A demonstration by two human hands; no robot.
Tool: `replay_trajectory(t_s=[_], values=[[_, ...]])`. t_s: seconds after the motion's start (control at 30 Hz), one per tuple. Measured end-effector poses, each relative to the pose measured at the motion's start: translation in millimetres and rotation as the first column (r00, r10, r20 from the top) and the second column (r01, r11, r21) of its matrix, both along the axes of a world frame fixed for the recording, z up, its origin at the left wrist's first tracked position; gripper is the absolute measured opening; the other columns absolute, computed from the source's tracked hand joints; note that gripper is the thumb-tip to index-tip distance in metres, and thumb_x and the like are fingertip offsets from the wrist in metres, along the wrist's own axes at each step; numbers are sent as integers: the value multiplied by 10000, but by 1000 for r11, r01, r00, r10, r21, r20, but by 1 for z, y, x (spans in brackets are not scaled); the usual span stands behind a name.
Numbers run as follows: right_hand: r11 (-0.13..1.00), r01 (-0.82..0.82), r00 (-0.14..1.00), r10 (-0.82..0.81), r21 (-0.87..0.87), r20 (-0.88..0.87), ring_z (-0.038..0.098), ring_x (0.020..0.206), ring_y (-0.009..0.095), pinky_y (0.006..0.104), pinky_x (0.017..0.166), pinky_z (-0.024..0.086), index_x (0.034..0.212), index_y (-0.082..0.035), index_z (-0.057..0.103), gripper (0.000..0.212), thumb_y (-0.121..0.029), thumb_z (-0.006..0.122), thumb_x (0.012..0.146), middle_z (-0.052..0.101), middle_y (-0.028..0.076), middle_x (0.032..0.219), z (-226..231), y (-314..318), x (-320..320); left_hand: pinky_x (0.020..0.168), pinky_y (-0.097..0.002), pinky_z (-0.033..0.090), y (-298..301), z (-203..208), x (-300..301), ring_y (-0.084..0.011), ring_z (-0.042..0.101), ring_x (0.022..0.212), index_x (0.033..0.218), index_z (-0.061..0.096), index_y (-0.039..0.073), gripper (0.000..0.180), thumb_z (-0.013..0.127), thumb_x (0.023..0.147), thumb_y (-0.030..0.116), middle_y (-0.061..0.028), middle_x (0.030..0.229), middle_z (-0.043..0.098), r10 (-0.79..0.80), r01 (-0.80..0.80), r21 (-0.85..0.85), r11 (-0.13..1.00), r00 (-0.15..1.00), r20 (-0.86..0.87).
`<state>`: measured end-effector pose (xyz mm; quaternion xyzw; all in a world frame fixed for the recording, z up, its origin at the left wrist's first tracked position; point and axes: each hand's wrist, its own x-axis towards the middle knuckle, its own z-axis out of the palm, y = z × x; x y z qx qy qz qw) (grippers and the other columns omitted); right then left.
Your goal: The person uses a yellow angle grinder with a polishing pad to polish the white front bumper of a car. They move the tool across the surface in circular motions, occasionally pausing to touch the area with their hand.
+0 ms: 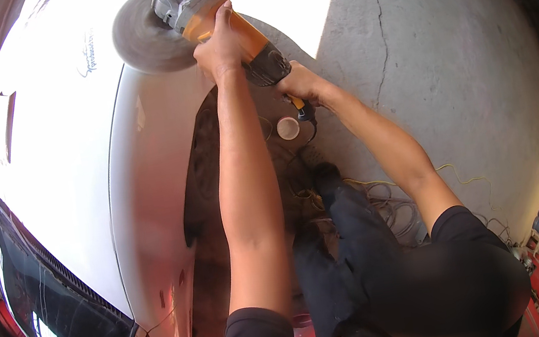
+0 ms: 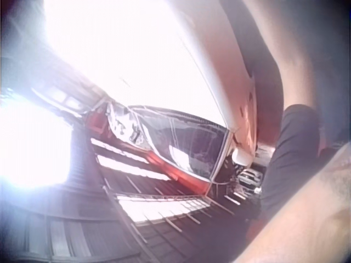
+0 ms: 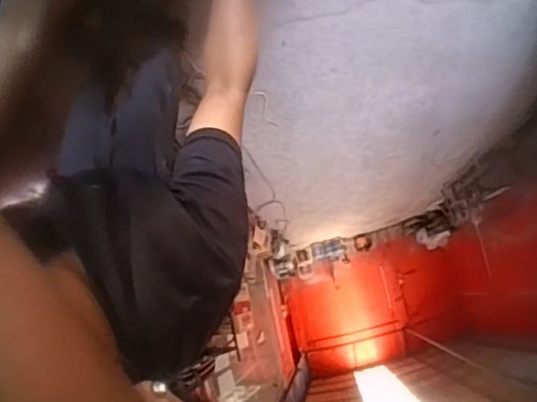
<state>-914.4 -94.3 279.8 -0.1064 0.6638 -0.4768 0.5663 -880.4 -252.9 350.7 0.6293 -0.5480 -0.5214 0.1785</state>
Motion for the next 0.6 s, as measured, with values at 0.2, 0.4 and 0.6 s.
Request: replay_trajectory(t_s=[0.2,0.4,0.6], values=[[973,-230,940,224,6,-259,739,848,372,409,818,561,879,22,719,276,-178,732,690,738,218,817,33,45,119,884,-313,524,48,7,151,-158,665,995,1177,704,-51,432,792,917,282,-76,1110,703,164,-139,88,986,834,-527],[921,-380,871,387,84,-302,720,827,405,461,781,589,840,-50,725,271,-142,705,586,730,210,813,94,82,248,917,-452,539,97,46,328,-306,639,1045,1315,545,-27,586,510,997,463,-181,1155,630,175,-125,127,984,804,-567],[879,-471,827,469,76,-311,724,799,398,462,765,594,841,-60,720,286,-166,730,576,726,202,784,86,85,291,970,-462,514,120,44,386,-315,613,1107,1423,475,14,695,471,976,546,-189,1250,598,220,-174,134,976,777,-590]])
